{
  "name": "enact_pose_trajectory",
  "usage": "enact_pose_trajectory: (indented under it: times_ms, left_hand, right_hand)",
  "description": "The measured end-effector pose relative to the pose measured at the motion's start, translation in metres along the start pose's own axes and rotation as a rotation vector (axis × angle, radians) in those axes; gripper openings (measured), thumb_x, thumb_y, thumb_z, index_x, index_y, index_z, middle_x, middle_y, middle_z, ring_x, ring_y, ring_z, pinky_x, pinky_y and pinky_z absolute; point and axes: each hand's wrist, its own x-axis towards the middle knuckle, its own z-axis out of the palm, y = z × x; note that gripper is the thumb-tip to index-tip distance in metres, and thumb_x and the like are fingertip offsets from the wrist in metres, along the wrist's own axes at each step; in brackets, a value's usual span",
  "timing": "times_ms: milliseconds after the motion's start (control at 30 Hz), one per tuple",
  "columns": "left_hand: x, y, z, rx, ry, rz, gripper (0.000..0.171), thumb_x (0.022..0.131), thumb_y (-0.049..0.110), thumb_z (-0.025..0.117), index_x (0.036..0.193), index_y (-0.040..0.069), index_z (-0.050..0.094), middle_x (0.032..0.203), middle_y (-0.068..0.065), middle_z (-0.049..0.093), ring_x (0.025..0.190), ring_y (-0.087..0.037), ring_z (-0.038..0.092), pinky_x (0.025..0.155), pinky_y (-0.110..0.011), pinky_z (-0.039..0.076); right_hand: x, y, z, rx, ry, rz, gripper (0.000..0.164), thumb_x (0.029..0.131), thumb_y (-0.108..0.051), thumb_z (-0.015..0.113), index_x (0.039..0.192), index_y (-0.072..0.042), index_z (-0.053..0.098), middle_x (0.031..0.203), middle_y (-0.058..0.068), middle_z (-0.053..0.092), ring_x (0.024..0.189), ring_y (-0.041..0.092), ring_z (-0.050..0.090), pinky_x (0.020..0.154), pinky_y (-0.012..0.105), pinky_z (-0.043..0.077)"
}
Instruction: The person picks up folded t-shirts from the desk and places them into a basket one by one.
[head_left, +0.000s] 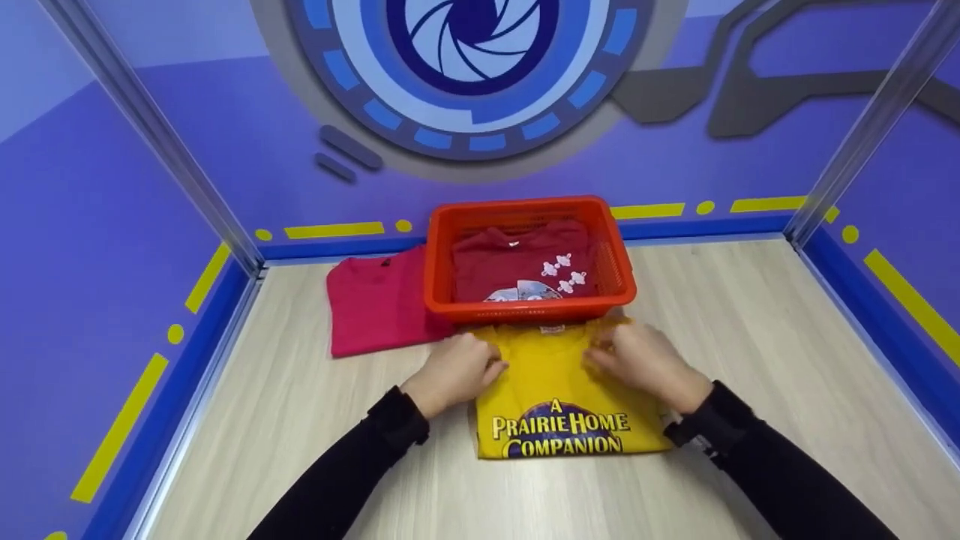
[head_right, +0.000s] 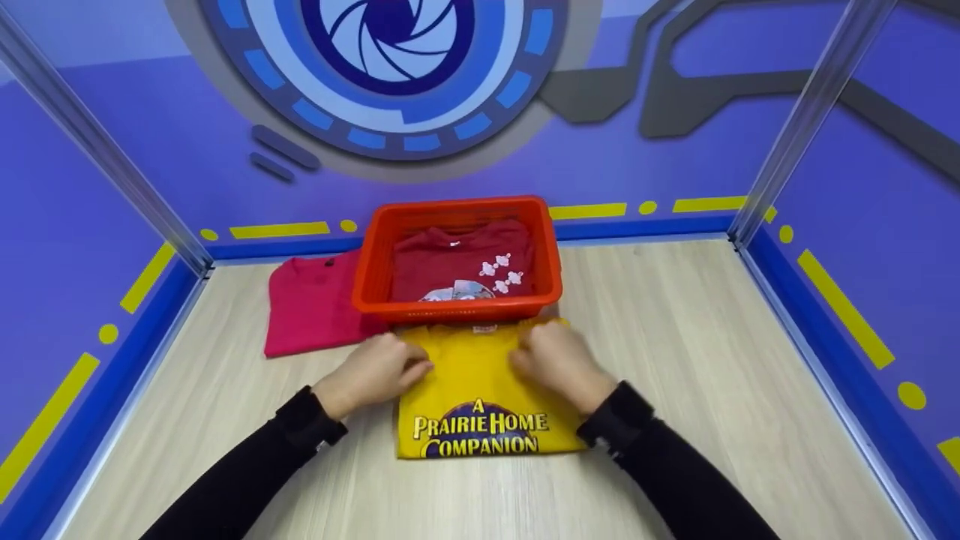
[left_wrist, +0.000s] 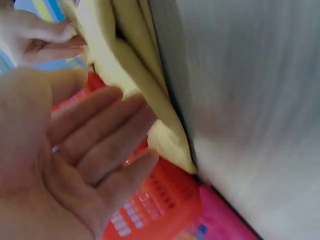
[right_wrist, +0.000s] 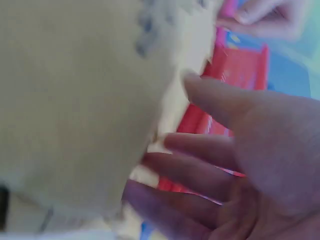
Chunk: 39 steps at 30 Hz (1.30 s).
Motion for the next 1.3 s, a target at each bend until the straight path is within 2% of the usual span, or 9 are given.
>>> enact_pose_trajectory:
  times_ms: [100,167,267,433,667,767,933,1133,1300]
  left_hand:
    - [0.002,-0.008,-0.002,0.017,0.060,-0.073,0.024,0.109,0.031,0.072,0.102,0.011,0.082,0.081,-0.002,0.072,0.075,-0.020,0.071,0.073,-0.036,0.060]
    - [0.003,-0.011,-0.002,0.023,0.066,-0.110,0.023,0.109,0.030,0.072,0.104,0.010,0.081,0.082,-0.004,0.072,0.077,-0.021,0.072,0.074,-0.037,0.062]
    - [0.005,-0.014,-0.001,0.015,0.057,-0.139,0.025,0.108,0.031,0.072,0.104,0.007,0.079,0.081,-0.006,0.072,0.079,-0.025,0.075,0.075,-0.039,0.063]
    - [0.011,-0.015,0.008,0.049,0.060,-0.144,0.030,0.107,0.034,0.074,0.104,0.004,0.079,0.086,-0.011,0.075,0.086,-0.032,0.078,0.079,-0.046,0.065]
    - [0.019,-0.012,0.015,0.105,0.069,-0.137,0.035,0.102,0.036,0.080,0.113,0.002,0.080,0.102,-0.017,0.079,0.096,-0.037,0.077,0.088,-0.050,0.064]
    - [0.022,-0.011,0.015,0.106,0.042,-0.138,0.037,0.103,0.035,0.078,0.118,0.002,0.080,0.108,-0.018,0.078,0.100,-0.038,0.076,0.091,-0.051,0.063]
    - [0.028,-0.012,0.011,0.027,-0.008,-0.114,0.031,0.106,0.028,0.074,0.122,0.002,0.076,0.114,-0.018,0.075,0.104,-0.038,0.074,0.098,-0.051,0.062]
    - [0.030,-0.016,0.014,-0.081,-0.043,-0.102,0.023,0.105,0.026,0.073,0.117,0.006,0.076,0.103,-0.010,0.069,0.096,-0.029,0.067,0.096,-0.045,0.060]
    - [0.026,-0.019,0.013,-0.139,-0.049,-0.111,0.037,0.105,0.028,0.070,0.135,0.006,0.073,0.121,-0.010,0.074,0.109,-0.027,0.069,0.105,-0.044,0.059]
  right_hand:
    - [0.004,0.020,-0.009,0.015,0.109,0.017,0.021,0.100,-0.017,0.081,0.115,-0.003,0.085,0.103,0.015,0.084,0.081,0.027,0.074,0.078,0.046,0.064]
    - [0.006,0.032,-0.011,-0.018,0.131,0.031,0.023,0.100,-0.015,0.080,0.118,-0.001,0.084,0.106,0.018,0.083,0.087,0.032,0.076,0.085,0.053,0.065]
    - [0.011,0.046,-0.009,-0.013,0.085,0.064,0.027,0.100,-0.017,0.080,0.120,0.001,0.082,0.107,0.019,0.081,0.091,0.034,0.073,0.089,0.056,0.064]
    - [0.016,0.053,0.003,0.050,-0.047,0.112,0.036,0.103,-0.027,0.079,0.130,-0.003,0.078,0.106,0.015,0.075,0.088,0.029,0.067,0.081,0.045,0.059]
    - [0.019,0.051,0.014,0.017,-0.038,0.100,0.042,0.102,-0.024,0.079,0.139,-0.004,0.074,0.131,0.025,0.072,0.112,0.043,0.064,0.104,0.062,0.056]
    - [0.021,0.051,0.013,0.041,-0.054,0.098,0.040,0.104,-0.021,0.076,0.139,-0.002,0.072,0.130,0.025,0.070,0.114,0.043,0.063,0.103,0.060,0.056]
    - [0.027,0.053,0.012,0.116,-0.095,0.112,0.035,0.104,-0.020,0.073,0.132,0.001,0.073,0.118,0.021,0.070,0.104,0.035,0.064,0.091,0.048,0.054]
    - [0.024,0.054,0.010,0.200,-0.077,0.172,0.038,0.105,-0.019,0.071,0.139,-0.001,0.070,0.135,0.022,0.068,0.118,0.037,0.064,0.114,0.061,0.053]
    - [0.015,0.045,-0.001,0.266,-0.062,0.196,0.039,0.107,-0.018,0.070,0.143,-0.002,0.067,0.140,0.020,0.070,0.120,0.036,0.064,0.114,0.060,0.055]
